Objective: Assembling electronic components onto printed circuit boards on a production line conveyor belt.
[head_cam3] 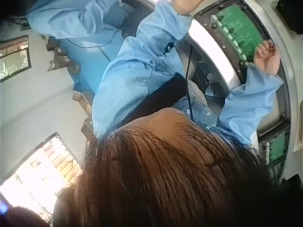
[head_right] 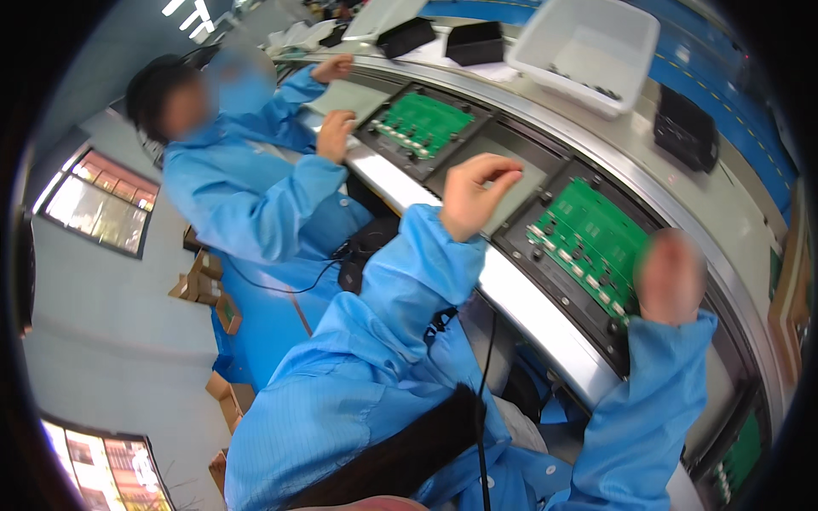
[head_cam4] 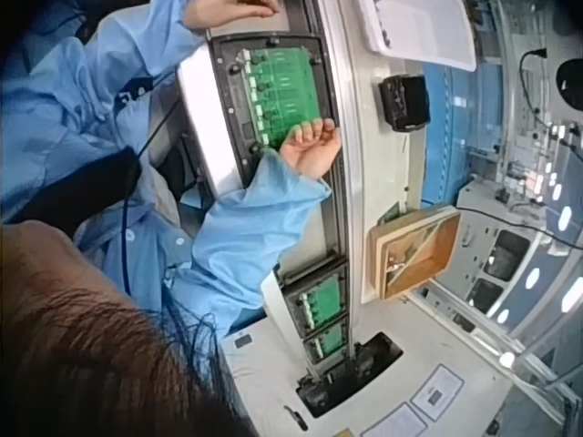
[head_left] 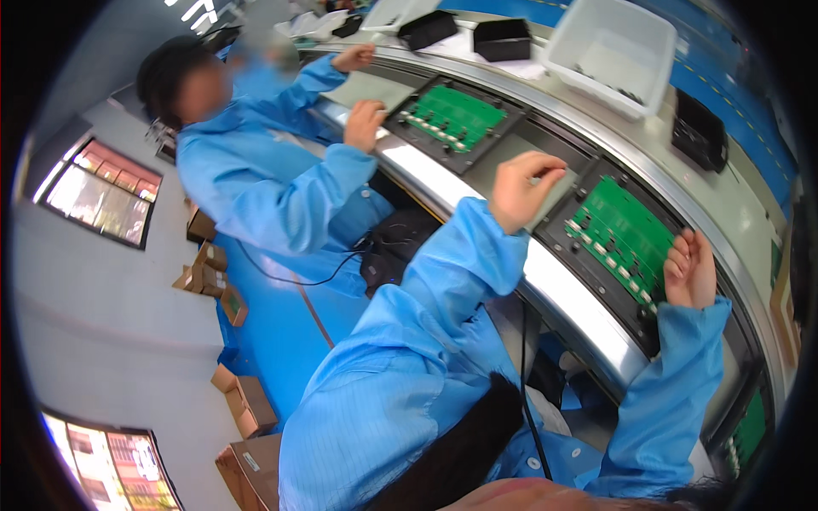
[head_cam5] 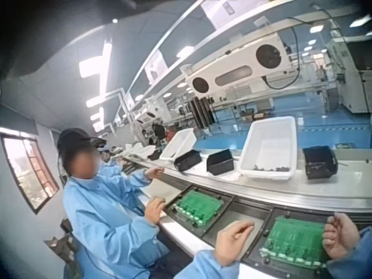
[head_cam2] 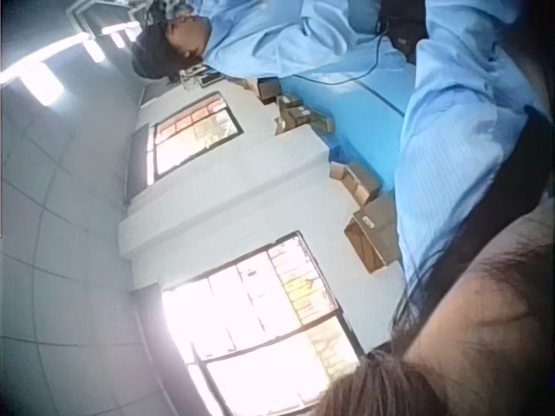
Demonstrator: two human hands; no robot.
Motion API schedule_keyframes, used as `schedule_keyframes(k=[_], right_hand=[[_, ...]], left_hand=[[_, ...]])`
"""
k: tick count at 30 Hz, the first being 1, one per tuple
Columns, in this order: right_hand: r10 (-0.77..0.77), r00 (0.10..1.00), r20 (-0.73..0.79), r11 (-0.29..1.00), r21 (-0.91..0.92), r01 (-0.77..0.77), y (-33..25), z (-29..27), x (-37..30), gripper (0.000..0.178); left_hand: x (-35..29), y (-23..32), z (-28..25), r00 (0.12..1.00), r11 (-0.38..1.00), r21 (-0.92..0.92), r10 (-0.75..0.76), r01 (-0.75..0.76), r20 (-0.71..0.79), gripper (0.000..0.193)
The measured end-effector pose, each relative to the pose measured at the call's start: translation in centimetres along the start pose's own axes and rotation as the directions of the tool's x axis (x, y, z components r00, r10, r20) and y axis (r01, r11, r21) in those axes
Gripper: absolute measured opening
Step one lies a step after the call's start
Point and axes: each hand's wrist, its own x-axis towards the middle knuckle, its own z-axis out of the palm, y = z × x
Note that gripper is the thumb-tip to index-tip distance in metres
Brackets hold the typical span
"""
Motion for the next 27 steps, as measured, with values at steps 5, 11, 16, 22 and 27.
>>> schedule_keyframes(k=[5,11,16,22,27], right_hand=[[0.067,0.983,0.172,0.991,0.101,-0.085,0.3,0.7,0.1,0.013],[-0.01,1.0,0.013,0.999,0.051,0.01,0.5,2.0,-0.7,0.014],[-0.036,0.999,-0.034,0.999,0.016,0.037,0.5,2.5,-1.0,0.014],[-0.054,0.998,-0.037,0.999,-0.004,0.054,0.6,2.6,-1.0,0.015],[-0.057,0.998,-0.04,0.998,-0.01,0.057,0.7,2.7,-0.9,0.015]], left_hand=[[-0.2,2.0,0.1,0.983,0.998,0.056,-0.023,0.013,0.183,0.013],[1.2,2.8,2.0,0.837,0.95,0.153,0.155,-0.273,0.525,0.01],[1.4,2.6,2.7,0.683,0.848,0.237,0.185,-0.475,0.707,0.009],[1.5,2.7,3.1,0.595,0.773,0.283,0.148,-0.568,0.79,0.008],[1.8,2.9,3.1,0.567,0.739,0.285,0.156,-0.61,0.809,0.009]])
